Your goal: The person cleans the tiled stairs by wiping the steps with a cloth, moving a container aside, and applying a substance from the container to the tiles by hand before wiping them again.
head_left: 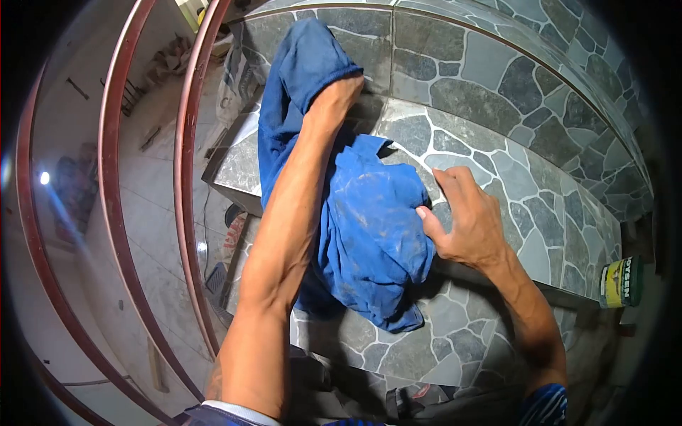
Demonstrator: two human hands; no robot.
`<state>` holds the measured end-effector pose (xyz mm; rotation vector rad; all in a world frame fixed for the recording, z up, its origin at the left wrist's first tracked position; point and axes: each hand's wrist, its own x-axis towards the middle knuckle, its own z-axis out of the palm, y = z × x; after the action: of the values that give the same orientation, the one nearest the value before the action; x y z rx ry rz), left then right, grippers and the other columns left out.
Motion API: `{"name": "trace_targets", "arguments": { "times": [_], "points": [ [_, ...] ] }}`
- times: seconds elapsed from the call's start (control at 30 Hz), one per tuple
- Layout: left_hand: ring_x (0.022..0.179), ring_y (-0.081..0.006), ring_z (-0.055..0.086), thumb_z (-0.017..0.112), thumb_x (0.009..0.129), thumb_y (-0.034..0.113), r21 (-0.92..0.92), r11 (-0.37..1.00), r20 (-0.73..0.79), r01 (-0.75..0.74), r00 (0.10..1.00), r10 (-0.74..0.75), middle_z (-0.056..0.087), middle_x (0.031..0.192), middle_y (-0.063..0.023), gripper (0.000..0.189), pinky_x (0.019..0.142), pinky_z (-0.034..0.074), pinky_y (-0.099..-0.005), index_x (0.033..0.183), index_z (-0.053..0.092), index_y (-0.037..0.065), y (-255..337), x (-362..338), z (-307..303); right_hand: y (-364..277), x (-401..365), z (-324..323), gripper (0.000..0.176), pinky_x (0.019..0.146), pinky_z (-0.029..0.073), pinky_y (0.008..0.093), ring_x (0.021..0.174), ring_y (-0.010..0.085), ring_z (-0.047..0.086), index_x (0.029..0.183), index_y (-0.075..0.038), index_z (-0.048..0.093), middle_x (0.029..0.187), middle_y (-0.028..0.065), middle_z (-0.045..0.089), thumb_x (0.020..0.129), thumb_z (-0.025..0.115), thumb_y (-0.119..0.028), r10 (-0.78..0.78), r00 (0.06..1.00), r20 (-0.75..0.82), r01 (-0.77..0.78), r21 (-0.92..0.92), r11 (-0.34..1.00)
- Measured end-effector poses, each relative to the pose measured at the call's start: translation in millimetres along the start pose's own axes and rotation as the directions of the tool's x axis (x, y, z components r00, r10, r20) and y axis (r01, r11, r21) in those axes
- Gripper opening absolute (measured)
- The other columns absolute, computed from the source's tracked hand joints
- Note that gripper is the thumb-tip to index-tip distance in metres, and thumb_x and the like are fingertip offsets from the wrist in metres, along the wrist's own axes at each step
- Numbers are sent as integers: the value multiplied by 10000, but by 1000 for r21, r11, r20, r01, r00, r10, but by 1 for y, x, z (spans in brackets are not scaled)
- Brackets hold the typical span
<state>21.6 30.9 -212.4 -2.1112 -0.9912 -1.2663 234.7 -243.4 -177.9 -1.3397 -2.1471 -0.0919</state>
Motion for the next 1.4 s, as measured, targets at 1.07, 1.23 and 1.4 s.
{"name": "trace_targets", "arguments": {
  "times": [1.07,1.23,1.4],
  "points": [
    [801,-141,602,672,889,219,-628,-364,735,688,678,14,672,928,-37,246,754,480,-294,1022,677,12,112,53,-91,-5,0,-11,301,638,525,337,724,227,623,1124,51,621,964,145,596,860,619,-94,173,976,-135,-113,365,924],
    [929,-155,600,679,911,385,-397,-65,917,916,398,0,677,1078,-77,473,844,475,-285,1162,677,-16,126,81,-150,-69,27,-49,246,691,547,283,786,158,665,1149,50,607,976,128,632,922,518,15,105,985,-136,6,636,772],
    [1021,-176,586,683,859,511,-525,418,831,741,553,64,680,1111,-124,552,939,462,-324,1168,707,56,148,106,-183,-98,31,-69,344,723,551,269,967,194,674,1276,68,542,1154,175,634,993,366,-18,190,978,92,-171,871,460]
  ]
}}
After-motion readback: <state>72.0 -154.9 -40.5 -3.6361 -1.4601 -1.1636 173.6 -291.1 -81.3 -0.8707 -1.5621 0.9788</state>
